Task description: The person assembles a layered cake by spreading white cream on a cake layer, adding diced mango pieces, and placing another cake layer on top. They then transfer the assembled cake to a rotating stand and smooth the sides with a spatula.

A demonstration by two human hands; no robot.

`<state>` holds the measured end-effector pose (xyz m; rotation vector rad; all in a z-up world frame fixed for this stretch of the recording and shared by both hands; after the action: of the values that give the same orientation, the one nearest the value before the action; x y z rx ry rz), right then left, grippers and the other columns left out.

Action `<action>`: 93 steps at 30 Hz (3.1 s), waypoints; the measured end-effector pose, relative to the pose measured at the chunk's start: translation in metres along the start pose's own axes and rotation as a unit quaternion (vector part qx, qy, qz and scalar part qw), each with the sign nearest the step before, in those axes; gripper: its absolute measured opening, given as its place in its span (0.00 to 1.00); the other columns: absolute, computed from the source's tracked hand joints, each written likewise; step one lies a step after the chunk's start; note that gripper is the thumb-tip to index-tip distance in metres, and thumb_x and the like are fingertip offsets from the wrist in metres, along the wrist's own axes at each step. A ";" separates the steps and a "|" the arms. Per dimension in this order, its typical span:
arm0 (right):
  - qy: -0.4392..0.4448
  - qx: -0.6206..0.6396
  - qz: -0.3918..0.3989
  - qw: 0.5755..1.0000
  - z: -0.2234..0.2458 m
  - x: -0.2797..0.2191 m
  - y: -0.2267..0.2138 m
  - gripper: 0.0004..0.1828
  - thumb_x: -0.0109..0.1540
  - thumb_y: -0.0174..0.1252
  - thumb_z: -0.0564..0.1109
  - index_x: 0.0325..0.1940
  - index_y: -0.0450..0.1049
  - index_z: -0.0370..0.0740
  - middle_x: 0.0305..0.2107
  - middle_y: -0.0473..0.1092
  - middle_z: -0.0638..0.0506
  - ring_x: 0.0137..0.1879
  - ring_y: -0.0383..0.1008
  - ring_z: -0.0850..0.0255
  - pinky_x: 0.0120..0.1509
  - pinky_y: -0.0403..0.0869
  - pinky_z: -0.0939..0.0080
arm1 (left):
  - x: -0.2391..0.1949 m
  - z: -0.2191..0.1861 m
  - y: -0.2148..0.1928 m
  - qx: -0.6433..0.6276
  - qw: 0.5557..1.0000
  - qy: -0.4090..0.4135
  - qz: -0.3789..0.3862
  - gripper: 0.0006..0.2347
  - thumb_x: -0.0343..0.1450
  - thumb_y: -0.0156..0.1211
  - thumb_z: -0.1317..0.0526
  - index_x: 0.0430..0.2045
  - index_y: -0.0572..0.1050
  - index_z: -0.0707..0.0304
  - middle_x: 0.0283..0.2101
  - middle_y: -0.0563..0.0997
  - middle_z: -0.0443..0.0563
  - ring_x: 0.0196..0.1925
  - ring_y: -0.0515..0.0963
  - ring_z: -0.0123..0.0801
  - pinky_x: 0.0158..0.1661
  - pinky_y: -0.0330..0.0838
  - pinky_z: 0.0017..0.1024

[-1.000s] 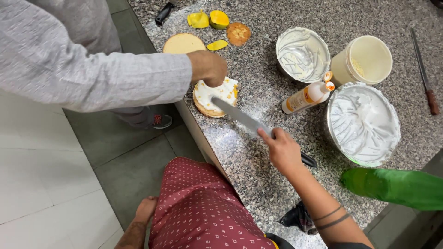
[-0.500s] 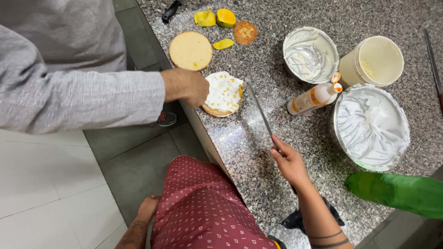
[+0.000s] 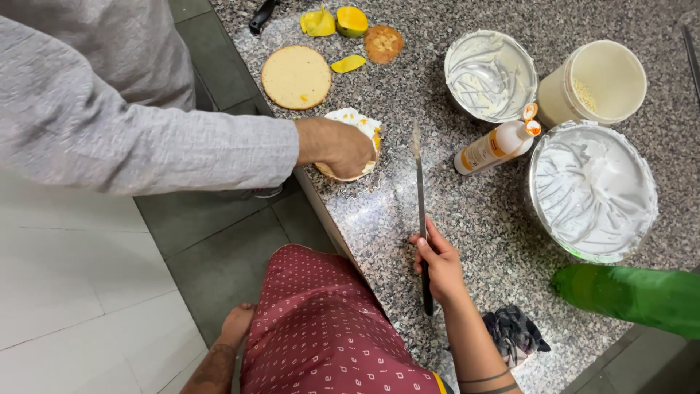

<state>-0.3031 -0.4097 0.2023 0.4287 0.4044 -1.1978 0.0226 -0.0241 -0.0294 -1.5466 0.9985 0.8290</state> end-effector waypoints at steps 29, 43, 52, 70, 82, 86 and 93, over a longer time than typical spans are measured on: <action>0.032 -0.183 -0.013 0.982 0.041 0.046 -0.020 0.29 0.68 0.50 0.41 0.75 0.62 0.51 0.41 0.77 0.51 0.30 0.71 0.68 0.29 0.72 0.66 | -0.001 -0.001 -0.003 0.006 1.000 -0.019 0.005 0.19 0.69 0.59 0.48 0.51 0.80 0.56 0.50 0.86 0.51 0.53 0.83 0.38 0.55 0.72 0.33; -0.178 -0.546 0.070 0.816 0.085 0.068 -0.017 0.26 0.66 0.57 0.50 0.70 0.70 0.60 0.43 0.79 0.50 0.37 0.77 0.60 0.49 0.75 0.55 | 0.017 0.005 0.002 0.015 1.000 -0.002 -0.018 0.20 0.71 0.53 0.47 0.49 0.81 0.57 0.45 0.87 0.54 0.49 0.85 0.42 0.51 0.74 0.37; 0.006 -0.380 -0.011 0.925 0.040 0.002 -0.046 0.28 0.66 0.55 0.46 0.71 0.67 0.61 0.42 0.79 0.54 0.31 0.72 0.65 0.40 0.72 0.61 | 0.035 0.011 0.008 0.081 0.996 -0.027 0.002 0.24 0.74 0.46 0.43 0.53 0.79 0.59 0.51 0.85 0.60 0.53 0.83 0.49 0.54 0.73 0.39; -0.015 0.050 -0.031 0.998 -0.024 -0.055 0.041 0.22 0.71 0.45 0.46 0.69 0.66 0.39 0.39 0.76 0.46 0.27 0.70 0.66 0.28 0.72 0.65 | 0.034 0.014 -0.034 0.083 0.993 0.085 -0.014 0.24 0.74 0.42 0.45 0.42 0.83 0.65 0.46 0.86 0.69 0.54 0.83 0.56 0.54 0.73 0.46; 0.024 0.129 -0.110 0.985 -0.092 -0.100 0.063 0.21 0.71 0.45 0.51 0.66 0.66 0.40 0.38 0.78 0.46 0.24 0.70 0.67 0.27 0.71 0.65 | 0.077 0.012 -0.096 0.471 0.760 0.445 -0.058 0.14 0.67 0.48 0.53 0.37 0.80 0.53 0.43 0.85 0.54 0.51 0.83 0.42 0.54 0.74 0.34; -0.005 0.086 -0.199 0.976 -0.136 -0.127 0.078 0.24 0.71 0.46 0.50 0.71 0.64 0.43 0.40 0.79 0.46 0.26 0.70 0.67 0.29 0.72 0.66 | 0.080 -0.047 -0.146 0.225 0.973 0.041 0.008 0.18 0.70 0.59 0.48 0.49 0.77 0.57 0.48 0.77 0.56 0.51 0.76 0.46 0.50 0.68 0.43; -0.106 -0.328 -0.459 0.819 -0.129 -0.161 0.160 0.30 0.67 0.57 0.42 0.74 0.64 0.50 0.42 0.71 0.43 0.41 0.73 0.54 0.47 0.74 0.56 | 0.154 -0.119 -0.187 0.257 0.946 0.184 0.076 0.18 0.75 0.53 0.48 0.46 0.79 0.64 0.38 0.86 0.53 0.40 0.84 0.41 0.46 0.75 0.42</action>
<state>-0.2113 -0.1653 0.1917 -0.5857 0.8411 -1.8955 0.2565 -0.1519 -0.0707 -1.1953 1.4861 0.3344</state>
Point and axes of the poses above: each hand's wrist, its own x-axis towards the middle knuckle, its own y-axis out of the palm, z = x × y, the point moved 5 cm from there along x, towards the middle knuckle
